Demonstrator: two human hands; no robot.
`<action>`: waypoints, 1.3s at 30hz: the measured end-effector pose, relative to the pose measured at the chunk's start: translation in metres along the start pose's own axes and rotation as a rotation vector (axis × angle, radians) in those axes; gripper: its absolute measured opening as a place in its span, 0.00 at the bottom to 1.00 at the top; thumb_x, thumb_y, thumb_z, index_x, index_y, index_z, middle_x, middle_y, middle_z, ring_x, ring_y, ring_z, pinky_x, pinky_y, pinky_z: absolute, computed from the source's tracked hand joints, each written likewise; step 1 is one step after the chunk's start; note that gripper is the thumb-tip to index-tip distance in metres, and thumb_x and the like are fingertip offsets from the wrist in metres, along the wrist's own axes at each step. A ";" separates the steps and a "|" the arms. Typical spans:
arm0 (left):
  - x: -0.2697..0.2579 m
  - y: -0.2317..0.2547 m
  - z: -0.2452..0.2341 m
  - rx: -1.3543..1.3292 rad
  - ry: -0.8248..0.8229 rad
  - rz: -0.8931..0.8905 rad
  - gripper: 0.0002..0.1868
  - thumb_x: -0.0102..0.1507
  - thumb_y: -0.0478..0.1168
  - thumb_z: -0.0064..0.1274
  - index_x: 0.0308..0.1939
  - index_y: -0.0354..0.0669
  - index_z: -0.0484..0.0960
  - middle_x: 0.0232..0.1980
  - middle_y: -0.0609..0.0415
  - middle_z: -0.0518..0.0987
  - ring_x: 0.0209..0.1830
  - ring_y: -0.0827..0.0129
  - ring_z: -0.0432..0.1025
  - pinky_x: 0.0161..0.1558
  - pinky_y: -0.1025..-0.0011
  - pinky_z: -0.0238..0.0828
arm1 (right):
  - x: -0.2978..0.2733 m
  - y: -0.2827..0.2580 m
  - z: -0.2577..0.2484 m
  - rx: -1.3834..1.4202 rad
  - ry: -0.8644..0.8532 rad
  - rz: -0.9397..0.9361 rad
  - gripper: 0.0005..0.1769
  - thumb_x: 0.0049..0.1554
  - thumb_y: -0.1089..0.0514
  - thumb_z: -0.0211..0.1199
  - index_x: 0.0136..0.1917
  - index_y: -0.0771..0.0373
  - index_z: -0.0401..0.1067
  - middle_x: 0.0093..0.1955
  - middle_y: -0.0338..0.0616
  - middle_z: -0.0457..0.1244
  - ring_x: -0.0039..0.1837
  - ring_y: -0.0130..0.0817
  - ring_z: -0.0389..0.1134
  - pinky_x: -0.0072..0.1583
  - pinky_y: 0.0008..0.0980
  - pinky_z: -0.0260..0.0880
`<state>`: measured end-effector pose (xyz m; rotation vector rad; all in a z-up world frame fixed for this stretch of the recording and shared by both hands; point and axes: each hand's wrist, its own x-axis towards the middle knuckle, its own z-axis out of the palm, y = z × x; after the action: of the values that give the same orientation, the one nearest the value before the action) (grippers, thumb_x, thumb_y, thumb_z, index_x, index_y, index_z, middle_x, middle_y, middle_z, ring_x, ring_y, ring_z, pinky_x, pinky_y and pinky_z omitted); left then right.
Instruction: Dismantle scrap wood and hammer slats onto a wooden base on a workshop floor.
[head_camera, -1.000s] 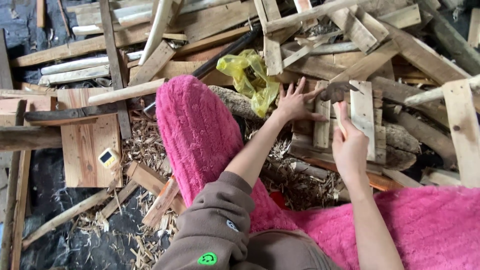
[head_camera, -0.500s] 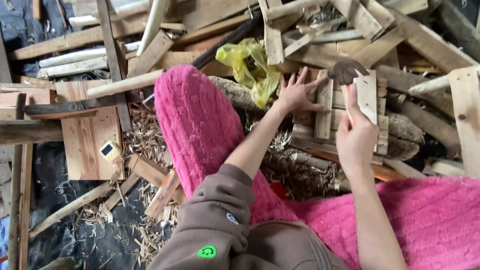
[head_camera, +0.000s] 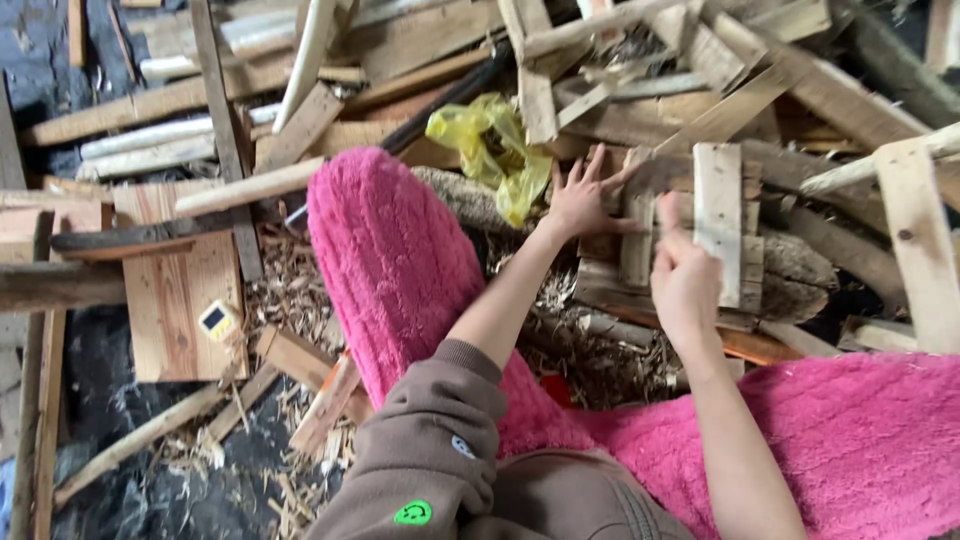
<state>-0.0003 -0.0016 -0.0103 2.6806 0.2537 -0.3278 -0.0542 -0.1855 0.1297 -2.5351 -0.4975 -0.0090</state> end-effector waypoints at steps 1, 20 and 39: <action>0.002 0.000 0.002 -0.007 0.004 -0.001 0.58 0.50 0.88 0.52 0.78 0.89 0.45 0.86 0.52 0.41 0.83 0.44 0.47 0.75 0.31 0.33 | 0.001 -0.009 -0.011 0.102 -0.046 0.025 0.18 0.61 0.67 0.55 0.63 0.56 0.73 0.56 0.61 0.67 0.56 0.64 0.68 0.56 0.57 0.69; -0.002 0.004 -0.016 -0.077 -0.070 -0.044 0.58 0.49 0.88 0.54 0.78 0.88 0.48 0.86 0.54 0.40 0.84 0.45 0.41 0.76 0.32 0.29 | -0.006 0.009 0.000 0.012 -0.003 -0.085 0.15 0.71 0.62 0.51 0.61 0.61 0.79 0.44 0.55 0.69 0.40 0.38 0.68 0.47 0.31 0.69; 0.013 -0.008 -0.003 -0.109 -0.055 -0.069 0.58 0.45 0.89 0.53 0.76 0.90 0.53 0.85 0.47 0.38 0.84 0.41 0.31 0.76 0.32 0.25 | 0.006 -0.021 -0.014 0.035 -0.135 -0.091 0.28 0.67 0.70 0.49 0.77 0.53 0.67 0.42 0.67 0.69 0.32 0.39 0.64 0.40 0.34 0.63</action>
<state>0.0111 0.0083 -0.0144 2.5561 0.3378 -0.3964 -0.0545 -0.1743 0.1530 -2.4877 -0.6602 0.1367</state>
